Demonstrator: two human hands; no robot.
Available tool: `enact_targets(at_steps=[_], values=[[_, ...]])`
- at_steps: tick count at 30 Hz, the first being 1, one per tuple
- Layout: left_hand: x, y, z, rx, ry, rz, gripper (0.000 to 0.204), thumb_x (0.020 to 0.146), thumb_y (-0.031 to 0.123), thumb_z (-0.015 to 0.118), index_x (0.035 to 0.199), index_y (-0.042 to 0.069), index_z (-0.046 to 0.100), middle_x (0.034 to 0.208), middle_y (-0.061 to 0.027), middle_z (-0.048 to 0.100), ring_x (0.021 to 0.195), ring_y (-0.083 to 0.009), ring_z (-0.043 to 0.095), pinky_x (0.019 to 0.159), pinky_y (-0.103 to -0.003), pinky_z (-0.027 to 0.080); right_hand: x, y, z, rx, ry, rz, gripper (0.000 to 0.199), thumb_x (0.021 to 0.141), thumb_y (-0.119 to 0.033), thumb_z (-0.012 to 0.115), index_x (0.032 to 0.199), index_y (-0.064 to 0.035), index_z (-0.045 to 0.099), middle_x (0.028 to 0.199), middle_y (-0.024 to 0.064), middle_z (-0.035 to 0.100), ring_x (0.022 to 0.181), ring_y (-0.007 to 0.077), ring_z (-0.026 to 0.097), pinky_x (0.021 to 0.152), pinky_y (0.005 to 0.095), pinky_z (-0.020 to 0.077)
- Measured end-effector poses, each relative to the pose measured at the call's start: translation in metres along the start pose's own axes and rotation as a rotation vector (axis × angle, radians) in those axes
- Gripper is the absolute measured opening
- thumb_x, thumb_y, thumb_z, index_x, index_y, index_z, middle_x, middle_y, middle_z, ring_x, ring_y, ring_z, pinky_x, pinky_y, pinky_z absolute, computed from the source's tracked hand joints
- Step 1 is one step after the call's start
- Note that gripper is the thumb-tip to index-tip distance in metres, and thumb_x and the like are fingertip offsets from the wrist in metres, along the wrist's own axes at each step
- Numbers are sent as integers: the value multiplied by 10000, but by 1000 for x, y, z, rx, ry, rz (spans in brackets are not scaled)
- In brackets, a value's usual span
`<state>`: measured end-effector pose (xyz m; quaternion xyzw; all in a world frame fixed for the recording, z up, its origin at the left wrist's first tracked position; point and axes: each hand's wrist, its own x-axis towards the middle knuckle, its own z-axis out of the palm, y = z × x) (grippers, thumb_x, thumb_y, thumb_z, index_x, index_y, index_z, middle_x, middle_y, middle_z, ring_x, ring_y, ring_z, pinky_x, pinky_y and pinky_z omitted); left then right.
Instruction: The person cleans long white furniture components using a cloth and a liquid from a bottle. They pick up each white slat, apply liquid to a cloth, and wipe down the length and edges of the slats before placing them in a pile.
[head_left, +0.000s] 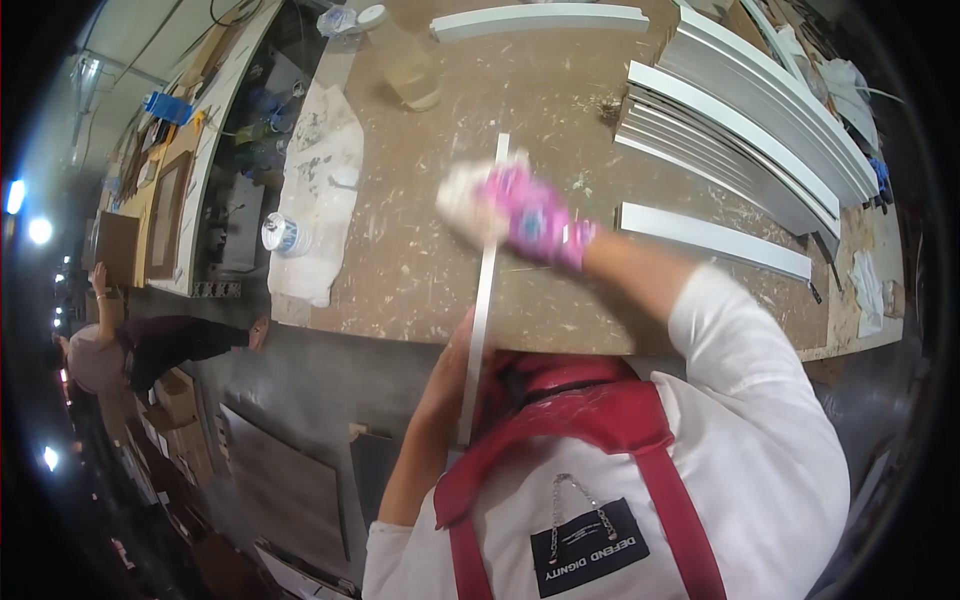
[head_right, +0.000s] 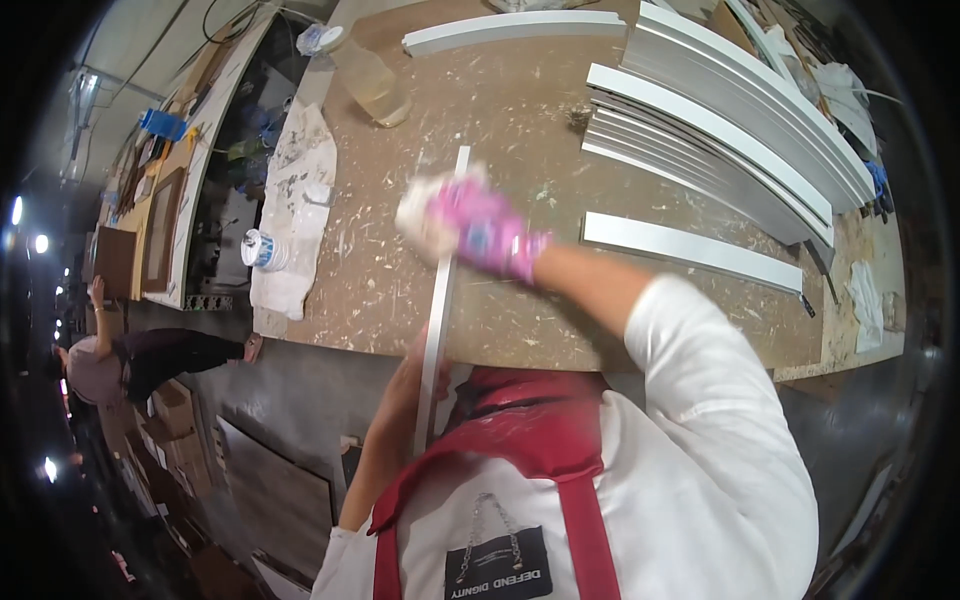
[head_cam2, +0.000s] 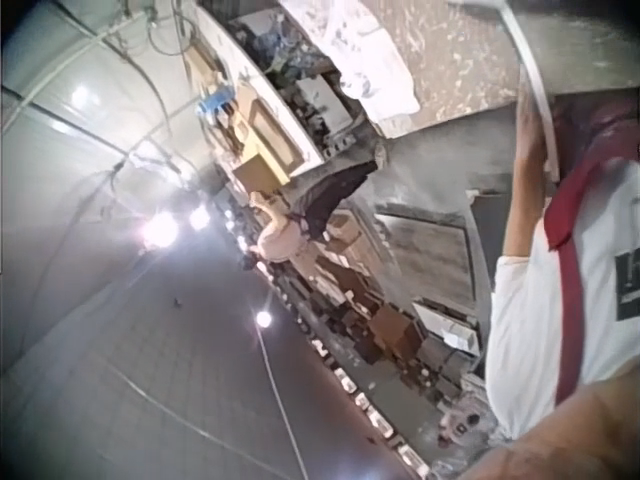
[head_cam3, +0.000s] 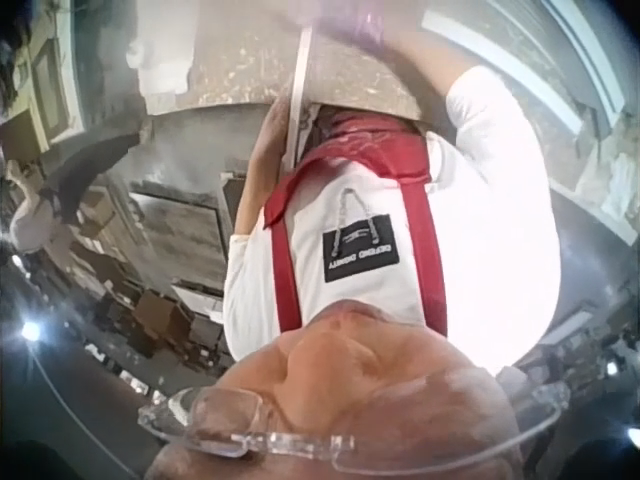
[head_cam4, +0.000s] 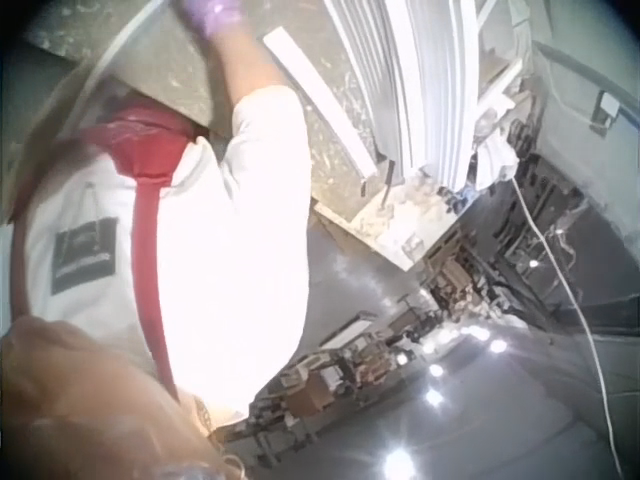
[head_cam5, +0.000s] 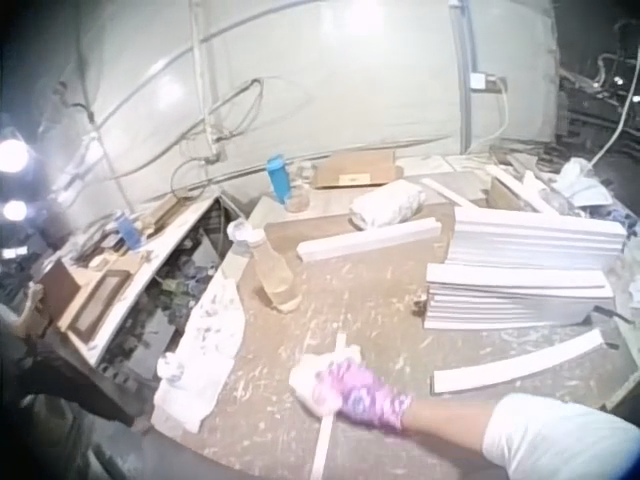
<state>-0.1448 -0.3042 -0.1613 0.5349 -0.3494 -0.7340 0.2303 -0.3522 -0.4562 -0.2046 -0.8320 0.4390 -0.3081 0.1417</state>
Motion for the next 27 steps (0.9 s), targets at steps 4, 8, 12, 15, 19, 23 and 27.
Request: enact_targets(at_steps=[4, 8, 12, 15, 19, 23, 27], values=[[-14, 20, -1, 32, -18, 3, 404, 940, 439, 496, 1160, 104, 549, 737, 13, 485, 615, -72, 446, 496, -207, 342, 69, 121, -9, -457, 63, 53, 217, 900, -229, 486, 828, -83, 630, 814, 90, 633, 741, 219, 621, 673, 334, 505], [-9, 19, -39, -400, -153, -175, 396, 945, 390, 516, 1201, 88, 514, 850, -29, 558, 659, -99, 506, 523, -204, 408, 70, 80, -55, 281, 28, 298, 182, 898, -237, 544, 863, -83, 634, 747, 7, 589, 687, 112, 565, 578, 259, 464], [25, 48, -43, -395, -246, -108, 467, 968, 324, 471, 1382, 153, 341, 778, 2, 497, 603, -80, 474, 495, -196, 425, 44, 2, -55, 918, -27, 116, 215, 901, -244, 552, 1003, -78, 645, 821, -16, 603, 708, 73, 556, 630, 232, 474], [46, 46, -56, -493, -364, -89, 371, 935, 278, 511, 1272, 134, 455, 837, -32, 522, 636, -115, 489, 526, -241, 439, 21, -74, -37, -11, -300, -125, 328, 825, -287, 578, 1098, -106, 589, 1058, 67, 602, 971, 186, 582, 870, 334, 472], [53, 38, -58, 145, -352, 317, 414, 910, 363, 506, 1165, 39, 541, 968, -89, 606, 837, -198, 590, 723, -316, 480, -37, -116, 16, 661, -153, -148, 363, 893, -253, 551, 1209, -73, 552, 1188, 123, 565, 1122, 247, 536, 963, 368, 426], [74, 42, -57, -578, -523, -213, 537, 949, 475, 412, 1186, 14, 550, 1059, -137, 632, 991, -265, 621, 896, -397, 492, -36, -86, -9, 879, -581, -94, 369, 847, -206, 624, 1180, -58, 565, 1120, 107, 602, 1017, 200, 579, 899, 310, 461], [96, 47, -42, -58, -123, 0, 262, 909, 238, 561, 1036, 9, 562, 938, -117, 623, 856, -229, 636, 790, -347, 537, -78, -55, -79, 1383, -594, 476, 246, 838, -240, 653, 966, -36, 604, 869, 26, 612, 776, 86, 561, 680, 248, 486]])
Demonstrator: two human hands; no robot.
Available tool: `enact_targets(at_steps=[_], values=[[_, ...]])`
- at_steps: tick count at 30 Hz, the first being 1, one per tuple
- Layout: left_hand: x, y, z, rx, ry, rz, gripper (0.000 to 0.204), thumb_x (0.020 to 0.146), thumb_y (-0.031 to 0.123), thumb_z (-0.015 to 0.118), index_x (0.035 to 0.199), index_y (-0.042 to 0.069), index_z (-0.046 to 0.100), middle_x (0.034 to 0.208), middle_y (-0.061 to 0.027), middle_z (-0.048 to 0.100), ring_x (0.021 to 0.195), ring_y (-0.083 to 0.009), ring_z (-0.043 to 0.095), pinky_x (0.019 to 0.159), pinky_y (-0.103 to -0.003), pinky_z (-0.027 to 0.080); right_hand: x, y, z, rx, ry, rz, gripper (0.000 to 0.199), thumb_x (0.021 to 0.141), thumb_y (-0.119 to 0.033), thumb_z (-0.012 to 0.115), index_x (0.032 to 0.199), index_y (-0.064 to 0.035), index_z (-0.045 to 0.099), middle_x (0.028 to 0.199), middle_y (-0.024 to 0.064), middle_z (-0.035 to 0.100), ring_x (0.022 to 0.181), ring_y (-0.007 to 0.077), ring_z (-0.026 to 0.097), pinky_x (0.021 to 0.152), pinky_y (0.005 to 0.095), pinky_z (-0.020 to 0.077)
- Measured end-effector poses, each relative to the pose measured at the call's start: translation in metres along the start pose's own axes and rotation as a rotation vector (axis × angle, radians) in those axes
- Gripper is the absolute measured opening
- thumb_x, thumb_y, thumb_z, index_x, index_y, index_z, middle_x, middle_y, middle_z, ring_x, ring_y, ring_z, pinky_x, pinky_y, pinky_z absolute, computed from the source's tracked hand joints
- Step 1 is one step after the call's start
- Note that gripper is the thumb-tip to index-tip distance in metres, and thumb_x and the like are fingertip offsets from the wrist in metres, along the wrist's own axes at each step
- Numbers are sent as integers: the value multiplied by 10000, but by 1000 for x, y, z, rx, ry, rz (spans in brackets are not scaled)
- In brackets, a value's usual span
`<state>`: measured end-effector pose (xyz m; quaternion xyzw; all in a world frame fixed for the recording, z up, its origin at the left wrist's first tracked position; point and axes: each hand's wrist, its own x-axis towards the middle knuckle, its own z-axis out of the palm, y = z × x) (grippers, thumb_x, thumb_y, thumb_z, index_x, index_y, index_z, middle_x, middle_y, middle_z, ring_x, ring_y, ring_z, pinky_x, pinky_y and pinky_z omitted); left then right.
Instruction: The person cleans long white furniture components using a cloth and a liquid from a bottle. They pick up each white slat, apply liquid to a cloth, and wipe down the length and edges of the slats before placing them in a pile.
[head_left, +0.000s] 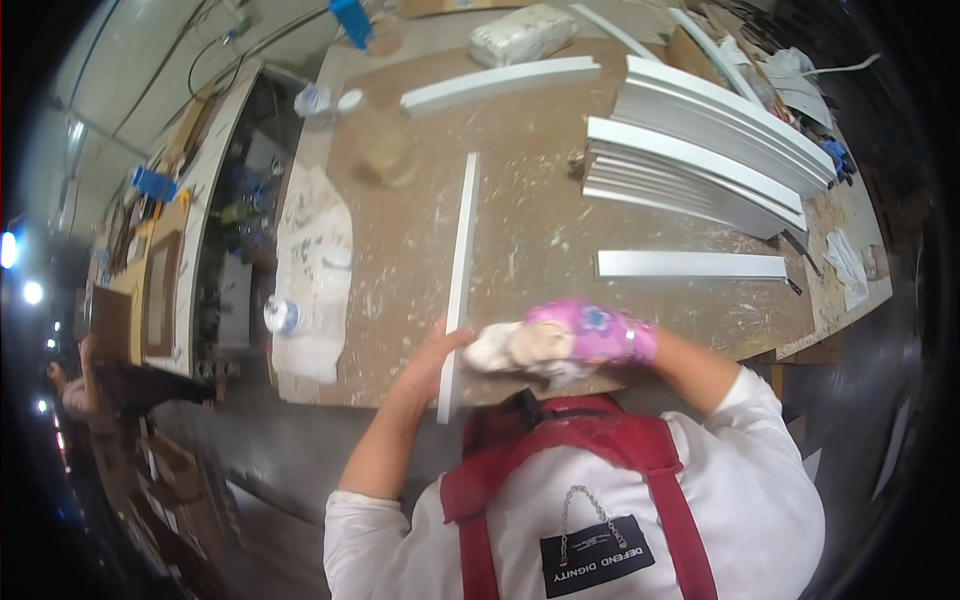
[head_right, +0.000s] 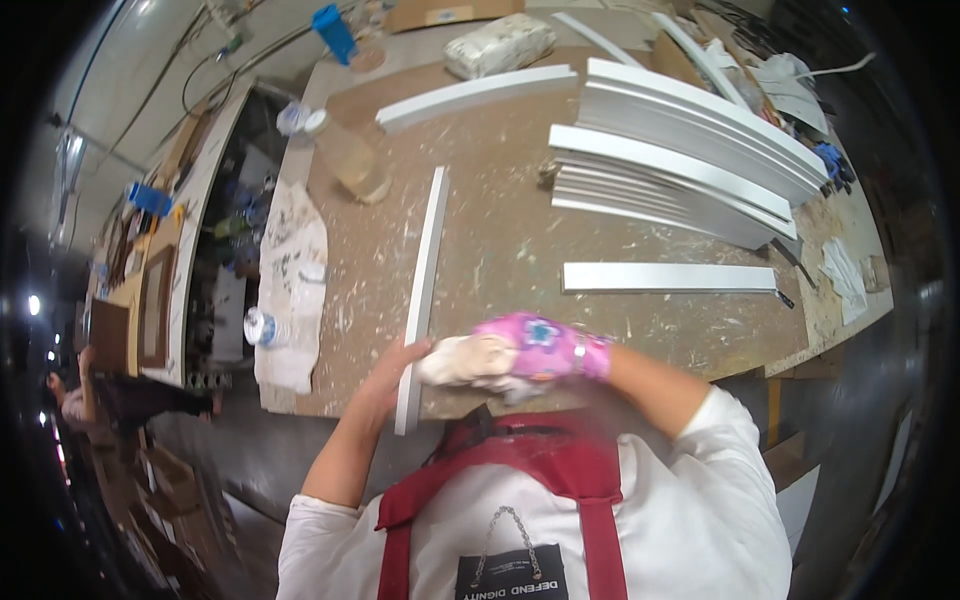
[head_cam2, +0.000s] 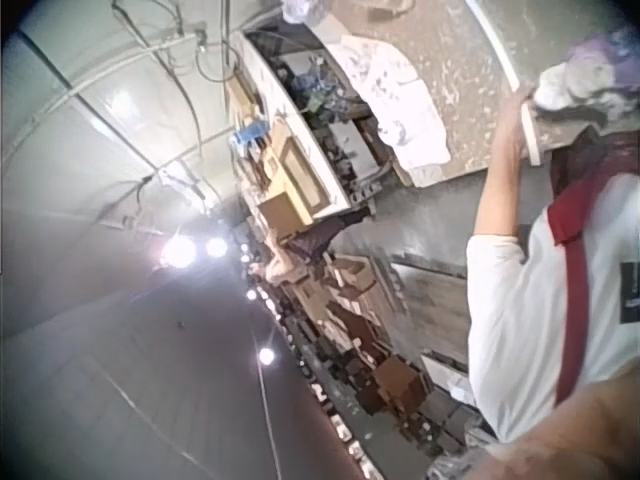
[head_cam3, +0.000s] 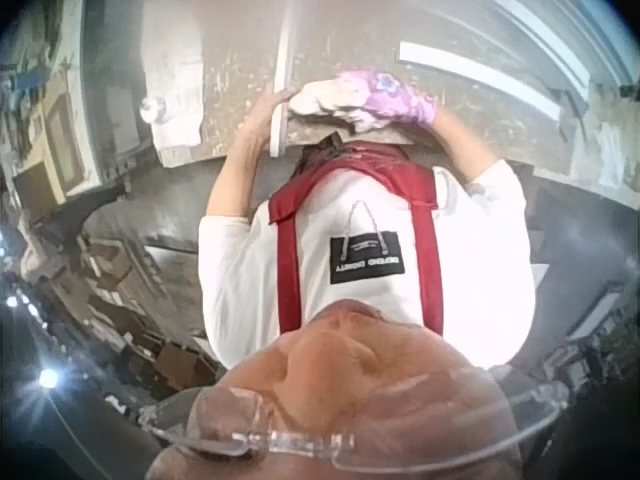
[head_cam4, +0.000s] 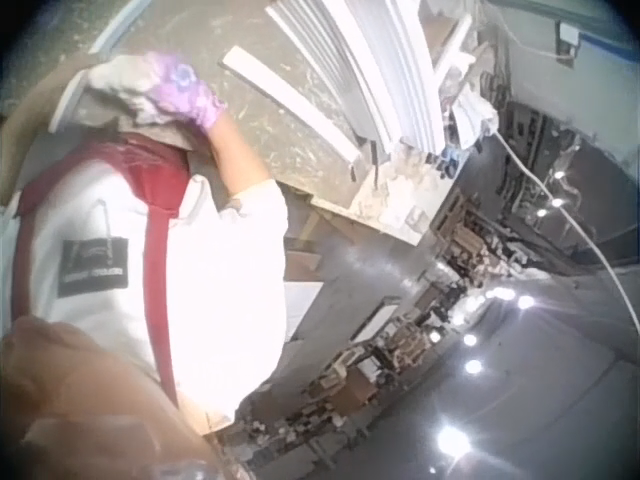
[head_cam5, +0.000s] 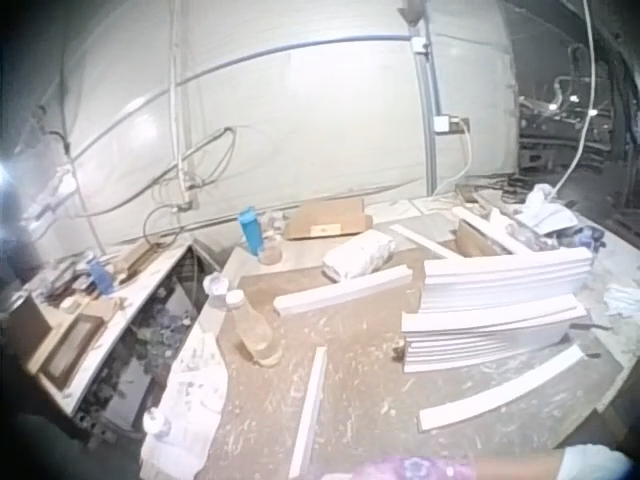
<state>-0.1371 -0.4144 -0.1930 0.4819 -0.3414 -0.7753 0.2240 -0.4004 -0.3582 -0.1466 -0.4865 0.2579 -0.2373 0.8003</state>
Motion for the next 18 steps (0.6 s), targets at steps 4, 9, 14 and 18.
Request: enact_targets(at_steps=[4, 9, 14, 18], values=[[27, 37, 12, 266, -62, -38, 225, 867, 140, 582, 1050, 15, 543, 839, -66, 610, 735, -121, 597, 626, -254, 497, -92, 17, -2, -868, 644, 51, 241, 836, -221, 628, 1033, -83, 621, 883, 44, 637, 807, 139, 617, 717, 287, 503], [131, 110, 49, 906, -55, 385, 256, 852, 213, 595, 994, 0, 595, 814, -92, 634, 739, -181, 614, 686, -295, 498, -127, 68, 12, -1040, 713, -20, 389, 762, -144, 643, 1139, -69, 586, 1109, 145, 592, 1054, 309, 565, 940, 377, 446], [218, 175, 105, 1412, -15, 807, 306, 843, 239, 583, 1025, -5, 609, 1025, -233, 605, 960, -391, 580, 847, -444, 463, -111, 72, 21, -919, 890, 11, 324, 732, -163, 653, 1034, -58, 605, 1053, 149, 607, 1009, 333, 569, 899, 399, 446], [290, 209, 112, 1454, 118, 627, 321, 808, 256, 631, 1003, 0, 627, 1072, -216, 585, 1004, -387, 557, 871, -456, 453, -114, 99, 14, -636, 1009, -48, 356, 716, -180, 683, 1030, -36, 597, 971, 167, 627, 929, 353, 594, 839, 393, 469]])
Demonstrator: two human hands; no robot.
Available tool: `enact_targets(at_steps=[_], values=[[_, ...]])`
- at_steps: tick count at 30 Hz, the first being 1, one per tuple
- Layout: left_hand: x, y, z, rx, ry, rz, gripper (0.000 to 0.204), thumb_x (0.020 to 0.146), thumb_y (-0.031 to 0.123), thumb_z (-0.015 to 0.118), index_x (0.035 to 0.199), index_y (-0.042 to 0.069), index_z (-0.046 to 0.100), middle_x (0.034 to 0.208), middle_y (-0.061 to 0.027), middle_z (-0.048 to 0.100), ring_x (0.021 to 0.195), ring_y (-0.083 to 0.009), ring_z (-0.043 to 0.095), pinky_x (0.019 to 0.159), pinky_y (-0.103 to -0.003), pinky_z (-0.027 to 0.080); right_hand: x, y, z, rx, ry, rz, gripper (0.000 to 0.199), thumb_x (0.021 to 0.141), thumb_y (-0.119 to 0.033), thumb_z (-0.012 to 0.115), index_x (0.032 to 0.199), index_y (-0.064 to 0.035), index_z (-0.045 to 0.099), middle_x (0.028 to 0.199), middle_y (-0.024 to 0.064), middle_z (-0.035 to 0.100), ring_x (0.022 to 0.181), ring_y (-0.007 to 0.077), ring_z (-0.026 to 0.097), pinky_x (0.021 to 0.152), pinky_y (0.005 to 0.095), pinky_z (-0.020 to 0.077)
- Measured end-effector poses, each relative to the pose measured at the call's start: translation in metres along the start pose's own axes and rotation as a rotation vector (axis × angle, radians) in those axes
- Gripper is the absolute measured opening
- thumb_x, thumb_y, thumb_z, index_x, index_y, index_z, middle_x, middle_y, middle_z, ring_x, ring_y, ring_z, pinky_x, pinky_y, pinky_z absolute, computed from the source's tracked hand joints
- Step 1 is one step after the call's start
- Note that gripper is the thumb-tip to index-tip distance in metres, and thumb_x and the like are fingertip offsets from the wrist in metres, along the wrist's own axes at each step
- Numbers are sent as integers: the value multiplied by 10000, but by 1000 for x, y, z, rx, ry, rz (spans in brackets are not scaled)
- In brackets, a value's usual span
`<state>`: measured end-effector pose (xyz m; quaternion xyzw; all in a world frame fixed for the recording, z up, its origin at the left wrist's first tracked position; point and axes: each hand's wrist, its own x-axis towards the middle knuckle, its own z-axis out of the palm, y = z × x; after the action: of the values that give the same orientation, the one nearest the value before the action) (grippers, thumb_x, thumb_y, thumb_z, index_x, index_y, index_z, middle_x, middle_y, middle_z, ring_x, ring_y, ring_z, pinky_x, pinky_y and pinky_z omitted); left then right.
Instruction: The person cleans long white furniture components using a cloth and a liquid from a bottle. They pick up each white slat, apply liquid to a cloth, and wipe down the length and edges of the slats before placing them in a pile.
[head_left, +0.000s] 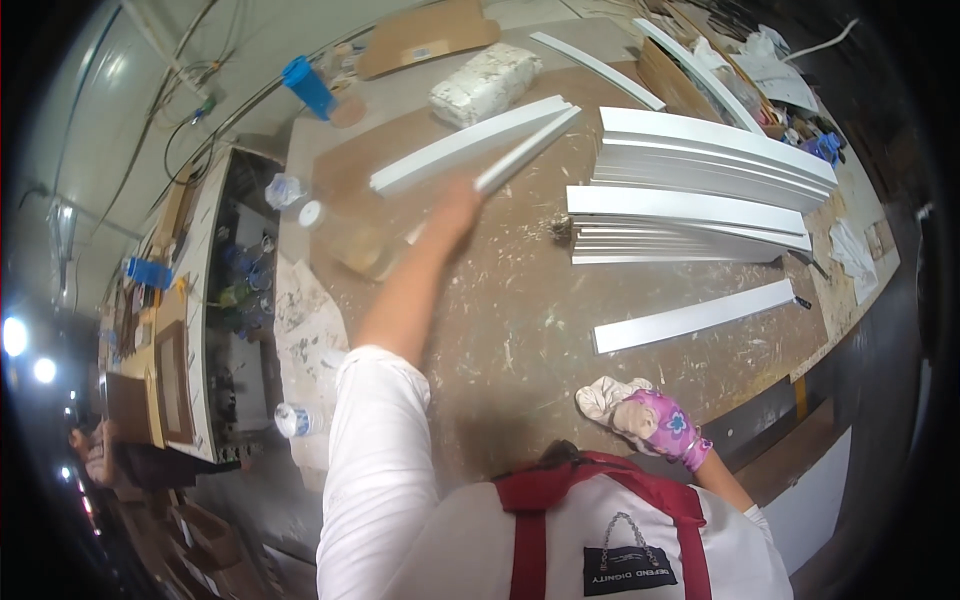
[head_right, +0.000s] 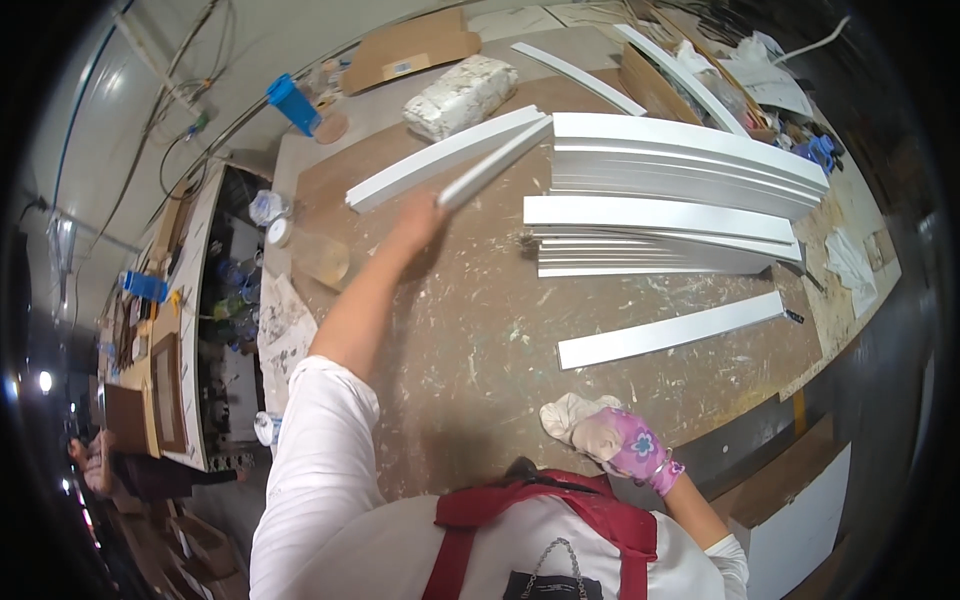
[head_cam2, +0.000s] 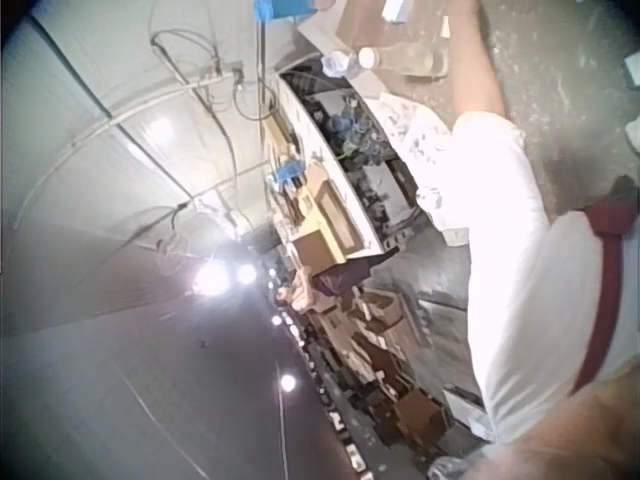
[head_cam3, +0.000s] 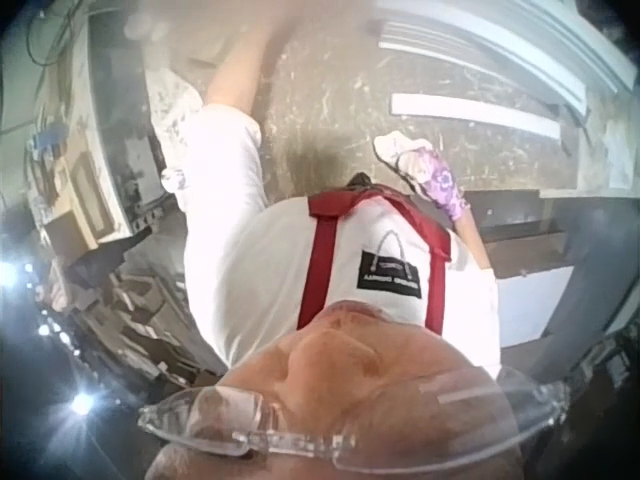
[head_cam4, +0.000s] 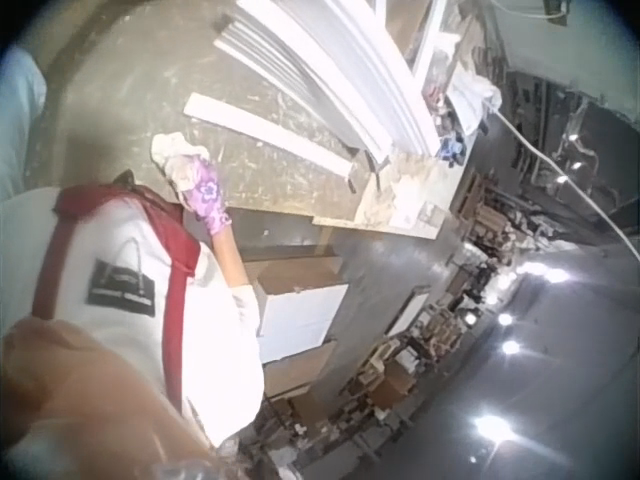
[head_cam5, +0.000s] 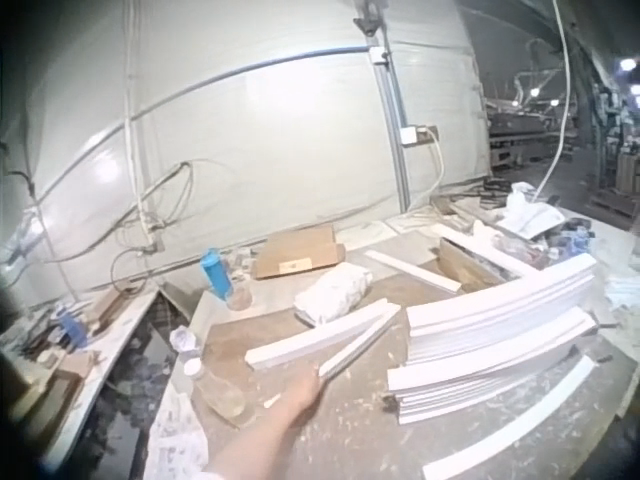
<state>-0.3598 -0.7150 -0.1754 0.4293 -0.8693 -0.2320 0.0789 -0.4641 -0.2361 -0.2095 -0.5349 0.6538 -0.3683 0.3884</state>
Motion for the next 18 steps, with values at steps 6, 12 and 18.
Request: enact_targets(at_steps=[6, 12, 18], values=[[71, -81, -2, 409, 407, 157, 338, 702, 291, 736, 865, 11, 641, 955, -201, 615, 931, -364, 585, 806, -442, 476, -16, 25, 16, 263, 104, 259, 380, 727, -200, 681, 1064, -42, 605, 1004, 168, 628, 944, 329, 603, 837, 386, 473], [56, -76, 1, 495, 546, 66, 494, 729, 283, 689, 1115, 3, 561, 1012, -207, 552, 977, -397, 515, 875, -486, 406, 6, -12, -4, 334, 6, 54, 337, 813, -217, 634, 1103, -47, 605, 1058, 140, 626, 959, 275, 607, 852, 362, 472], [-133, 89, 27, -640, -9, 56, 161, 858, 153, 630, 948, 22, 655, 817, -59, 639, 766, -150, 572, 715, -291, 474, -72, 39, -52, 1456, 388, 327, 293, 886, -182, 570, 1145, -44, 563, 1060, 98, 617, 963, 222, 602, 893, 317, 477]])
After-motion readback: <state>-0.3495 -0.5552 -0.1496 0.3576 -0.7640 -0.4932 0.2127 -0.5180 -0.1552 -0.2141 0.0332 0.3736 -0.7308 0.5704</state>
